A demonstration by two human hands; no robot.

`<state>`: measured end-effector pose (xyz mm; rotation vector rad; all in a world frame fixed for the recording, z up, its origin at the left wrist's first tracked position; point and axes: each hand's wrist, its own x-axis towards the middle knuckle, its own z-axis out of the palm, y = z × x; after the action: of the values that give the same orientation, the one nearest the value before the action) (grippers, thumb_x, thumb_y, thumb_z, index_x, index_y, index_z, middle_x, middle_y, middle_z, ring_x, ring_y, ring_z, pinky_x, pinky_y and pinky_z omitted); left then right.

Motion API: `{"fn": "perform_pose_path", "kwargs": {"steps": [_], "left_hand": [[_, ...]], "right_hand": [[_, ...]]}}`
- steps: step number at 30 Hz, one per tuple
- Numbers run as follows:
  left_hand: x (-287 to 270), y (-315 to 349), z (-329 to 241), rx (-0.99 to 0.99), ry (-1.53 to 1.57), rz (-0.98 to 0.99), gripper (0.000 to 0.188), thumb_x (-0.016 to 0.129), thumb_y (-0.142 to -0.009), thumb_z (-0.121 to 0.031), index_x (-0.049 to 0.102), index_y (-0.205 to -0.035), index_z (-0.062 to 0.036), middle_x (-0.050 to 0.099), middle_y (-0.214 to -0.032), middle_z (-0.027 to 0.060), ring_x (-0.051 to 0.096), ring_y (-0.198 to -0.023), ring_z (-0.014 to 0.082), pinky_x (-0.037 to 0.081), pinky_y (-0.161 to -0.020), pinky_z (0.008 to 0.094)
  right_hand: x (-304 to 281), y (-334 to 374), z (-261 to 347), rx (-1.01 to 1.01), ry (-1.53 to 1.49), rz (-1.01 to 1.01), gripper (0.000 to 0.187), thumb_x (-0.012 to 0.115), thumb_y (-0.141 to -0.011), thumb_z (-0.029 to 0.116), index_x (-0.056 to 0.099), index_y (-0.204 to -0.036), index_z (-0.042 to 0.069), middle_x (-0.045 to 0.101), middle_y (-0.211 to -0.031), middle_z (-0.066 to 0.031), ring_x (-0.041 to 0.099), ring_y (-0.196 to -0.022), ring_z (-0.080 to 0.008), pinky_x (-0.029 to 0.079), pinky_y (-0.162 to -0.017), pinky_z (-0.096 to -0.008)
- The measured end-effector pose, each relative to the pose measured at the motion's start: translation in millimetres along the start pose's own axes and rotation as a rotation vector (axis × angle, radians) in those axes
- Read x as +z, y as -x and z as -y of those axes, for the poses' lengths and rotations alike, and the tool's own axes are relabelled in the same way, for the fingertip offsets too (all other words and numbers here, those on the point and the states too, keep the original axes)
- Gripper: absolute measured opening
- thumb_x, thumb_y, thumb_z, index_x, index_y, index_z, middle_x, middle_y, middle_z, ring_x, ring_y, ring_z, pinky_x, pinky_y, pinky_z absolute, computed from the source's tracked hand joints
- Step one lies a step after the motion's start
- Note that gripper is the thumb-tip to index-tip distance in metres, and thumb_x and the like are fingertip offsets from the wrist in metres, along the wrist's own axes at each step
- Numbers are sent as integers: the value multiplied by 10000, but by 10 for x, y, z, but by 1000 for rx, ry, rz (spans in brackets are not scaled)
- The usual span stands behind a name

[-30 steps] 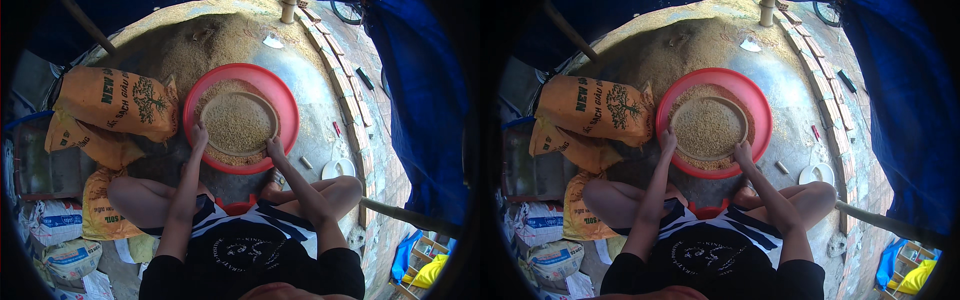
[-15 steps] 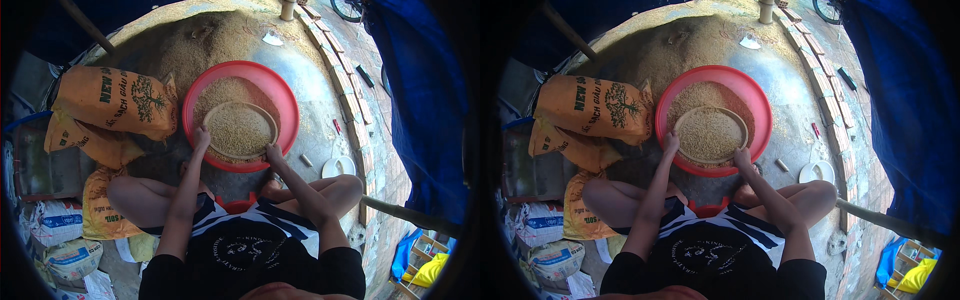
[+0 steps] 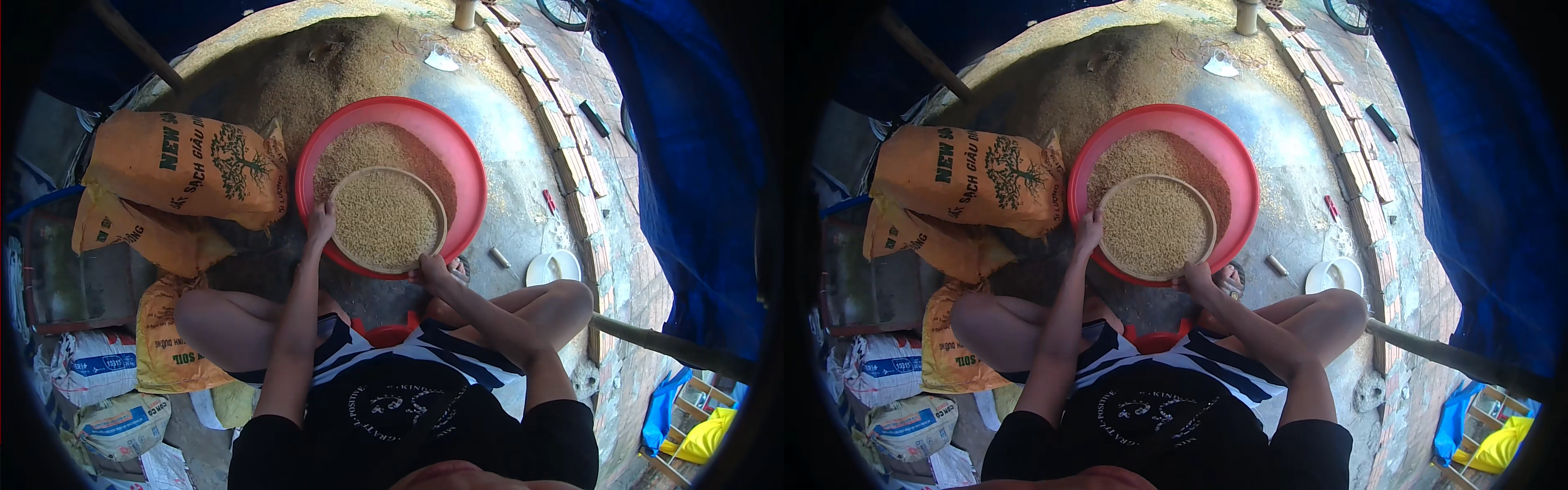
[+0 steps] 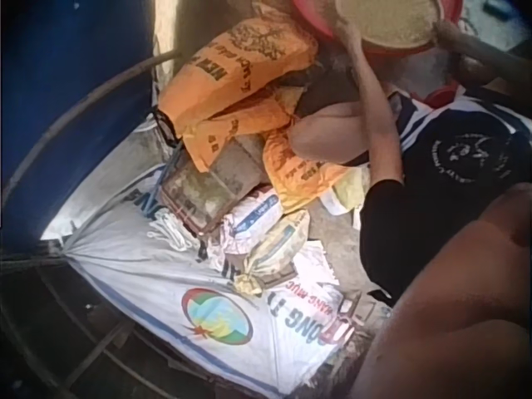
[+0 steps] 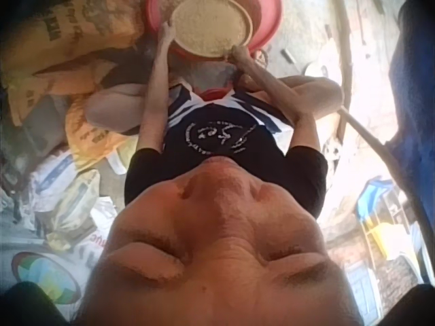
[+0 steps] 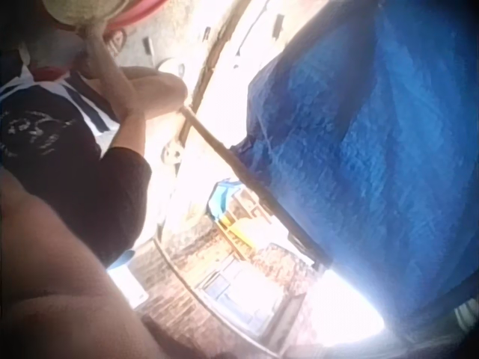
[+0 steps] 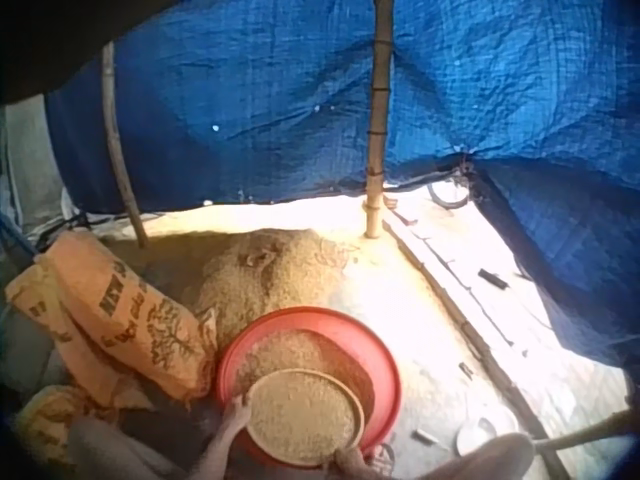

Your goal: Sifting rice using a hand sieve over a large basin.

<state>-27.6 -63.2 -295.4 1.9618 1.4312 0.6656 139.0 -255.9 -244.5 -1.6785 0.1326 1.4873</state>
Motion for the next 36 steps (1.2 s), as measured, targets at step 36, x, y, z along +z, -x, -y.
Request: {"fn": "perform_pose_path", "kwargs": {"steps": [36], "left_hand": [[-215,-84,-543,-100,310,-158,397,326,-842,-312,484,-773,46,416,-565,140,424,-544,181,353,-549,313]], "right_hand": [[-84,-287,441,-628,310,-191,140,306,-817,119,380,-855,6,456,-569,-89,429,-354,-157,378,-330,-279]]}}
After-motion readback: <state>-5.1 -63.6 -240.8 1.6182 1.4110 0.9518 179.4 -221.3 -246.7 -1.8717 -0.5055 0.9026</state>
